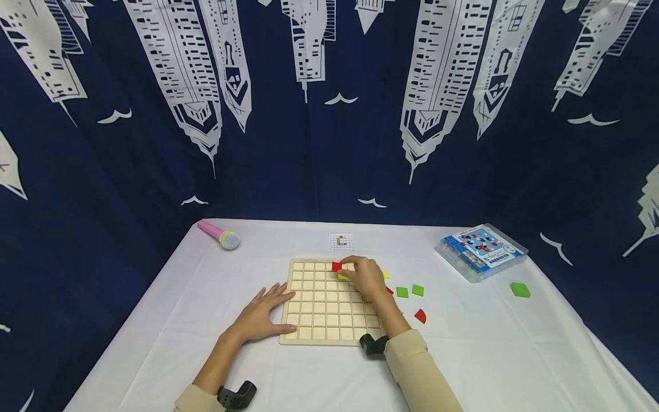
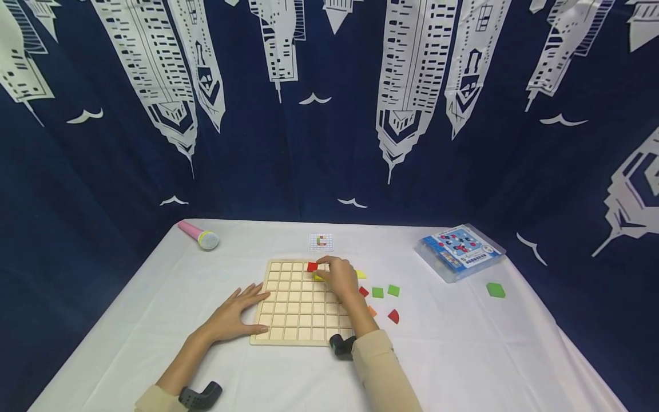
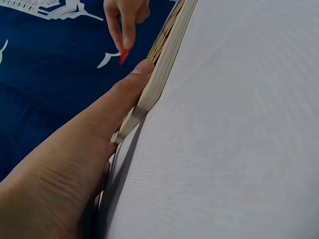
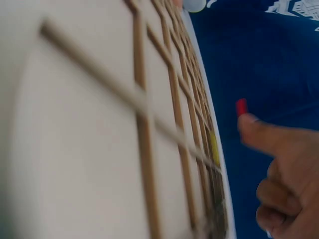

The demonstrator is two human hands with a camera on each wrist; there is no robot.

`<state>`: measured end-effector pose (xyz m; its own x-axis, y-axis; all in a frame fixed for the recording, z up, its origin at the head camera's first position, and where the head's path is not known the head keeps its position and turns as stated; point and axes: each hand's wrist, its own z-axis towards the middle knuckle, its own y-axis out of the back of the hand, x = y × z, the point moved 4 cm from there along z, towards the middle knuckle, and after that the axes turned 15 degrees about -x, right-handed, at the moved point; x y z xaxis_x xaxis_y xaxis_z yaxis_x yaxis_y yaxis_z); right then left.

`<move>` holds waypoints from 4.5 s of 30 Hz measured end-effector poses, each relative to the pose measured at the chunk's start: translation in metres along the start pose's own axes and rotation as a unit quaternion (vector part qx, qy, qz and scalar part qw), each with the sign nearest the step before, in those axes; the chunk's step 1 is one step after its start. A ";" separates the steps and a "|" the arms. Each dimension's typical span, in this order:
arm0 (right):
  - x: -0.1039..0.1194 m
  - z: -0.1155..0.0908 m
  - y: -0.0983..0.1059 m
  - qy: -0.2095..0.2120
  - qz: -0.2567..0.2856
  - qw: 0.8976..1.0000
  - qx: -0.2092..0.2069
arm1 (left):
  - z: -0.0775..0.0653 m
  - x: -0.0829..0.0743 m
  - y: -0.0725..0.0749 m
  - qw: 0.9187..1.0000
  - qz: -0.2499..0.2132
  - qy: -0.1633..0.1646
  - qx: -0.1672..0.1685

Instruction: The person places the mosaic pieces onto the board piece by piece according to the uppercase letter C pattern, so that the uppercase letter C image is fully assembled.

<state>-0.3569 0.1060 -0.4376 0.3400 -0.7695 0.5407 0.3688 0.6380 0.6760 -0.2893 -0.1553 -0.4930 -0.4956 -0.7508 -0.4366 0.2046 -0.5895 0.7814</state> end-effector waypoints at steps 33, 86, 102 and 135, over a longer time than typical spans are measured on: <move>-0.074 -0.013 0.038 -0.117 -0.104 0.987 -0.046 | 0.000 -0.001 0.000 1.000 -0.005 -0.005 -0.005; 0.018 -0.002 -0.042 0.039 -0.038 0.998 0.030 | 0.001 -0.002 0.001 1.000 0.000 -0.004 0.005; -0.063 -0.024 0.062 -0.059 -0.020 0.998 -0.028 | -0.002 0.002 0.006 1.000 -0.005 0.000 -0.009; 0.016 -0.024 -0.013 0.041 0.010 0.999 0.026 | -0.001 0.000 -0.003 1.000 -0.006 -0.008 -0.004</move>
<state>-0.3356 0.0865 -0.4500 0.4172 -0.7498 0.5136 0.3155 0.6495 0.6918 -0.2890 -0.1533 -0.4959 -0.5110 -0.7391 -0.4389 0.2058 -0.6009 0.7724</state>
